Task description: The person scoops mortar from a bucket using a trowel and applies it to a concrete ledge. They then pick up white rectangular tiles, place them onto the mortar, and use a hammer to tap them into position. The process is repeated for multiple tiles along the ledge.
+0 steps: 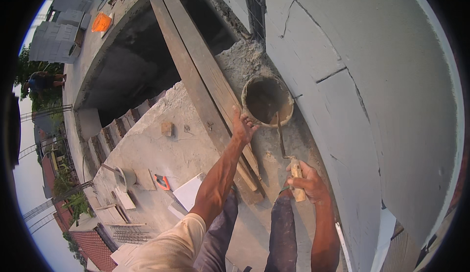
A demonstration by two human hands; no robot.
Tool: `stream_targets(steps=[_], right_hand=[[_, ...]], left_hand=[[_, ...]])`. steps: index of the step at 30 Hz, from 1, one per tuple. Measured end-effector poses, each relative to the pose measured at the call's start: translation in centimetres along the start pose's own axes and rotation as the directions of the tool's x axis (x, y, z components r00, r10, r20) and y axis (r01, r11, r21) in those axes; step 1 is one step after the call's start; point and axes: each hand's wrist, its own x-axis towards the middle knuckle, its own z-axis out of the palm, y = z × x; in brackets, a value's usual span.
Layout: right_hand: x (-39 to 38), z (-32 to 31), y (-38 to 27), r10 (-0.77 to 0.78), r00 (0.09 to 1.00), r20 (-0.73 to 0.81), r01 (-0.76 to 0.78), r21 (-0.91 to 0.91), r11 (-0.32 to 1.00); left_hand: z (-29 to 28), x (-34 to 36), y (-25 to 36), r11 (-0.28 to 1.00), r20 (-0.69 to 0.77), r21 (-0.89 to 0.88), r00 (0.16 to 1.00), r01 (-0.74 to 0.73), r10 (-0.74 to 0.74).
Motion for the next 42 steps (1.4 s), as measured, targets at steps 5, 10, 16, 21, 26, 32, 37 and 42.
stream_targets(steps=[5, 10, 16, 21, 26, 32, 37, 42], right_hand=[[-10.7, 4.4, -1.7, 0.048, 0.989, -0.137, -0.105, -0.442, 0.891], [-20.1, 8.7, -1.2, 0.073, 0.997, -0.017, -0.062, -0.733, 0.677], [-28.9, 13.7, 0.1, -0.074, 0.995, 0.061, 0.074, -0.982, 0.176], [-36.8, 17.6, -0.3, -0.298, 0.931, 0.21, 0.227, -0.974, 0.023], [-42.1, 20.3, 1.1, -0.574, 0.774, 0.266, 0.2, -0.964, -0.176], [-44.0, 23.1, 1.4, -0.655, 0.721, 0.226, -0.078, -0.913, -0.401], [-47.3, 22.9, 2.8, -0.562, 0.793, 0.234, -0.115, -0.849, -0.516], [-51.6, 19.4, 2.6, -0.382, 0.888, 0.254, 0.108, -0.925, -0.364]], left_hand=[[-2.0, -13.3, 1.0, 0.996, -0.214, 0.05, 0.973, -0.074, 0.083], [1.7, -37.6, 9.5, 0.946, -0.402, 0.274, 0.874, -0.171, 0.274], [0.7, -51.3, 14.1, 0.866, -0.284, 0.462, 0.893, -0.192, 0.35], [4.6, -61.6, 15.6, 0.852, -0.177, 0.455, 0.911, -0.259, 0.372], [7.3, -68.2, 15.5, 0.823, 0.047, 0.402, 0.907, -0.401, 0.419], [10.4, -70.3, 14.6, 0.72, 0.23, 0.473, 0.86, -0.508, 0.455], [11.8, -68.8, 13.3, 0.758, 0.357, 0.468, 0.881, -0.455, 0.309], [14.6, -68.3, 8.6, 0.795, 0.328, 0.471, 0.913, -0.382, 0.244]])
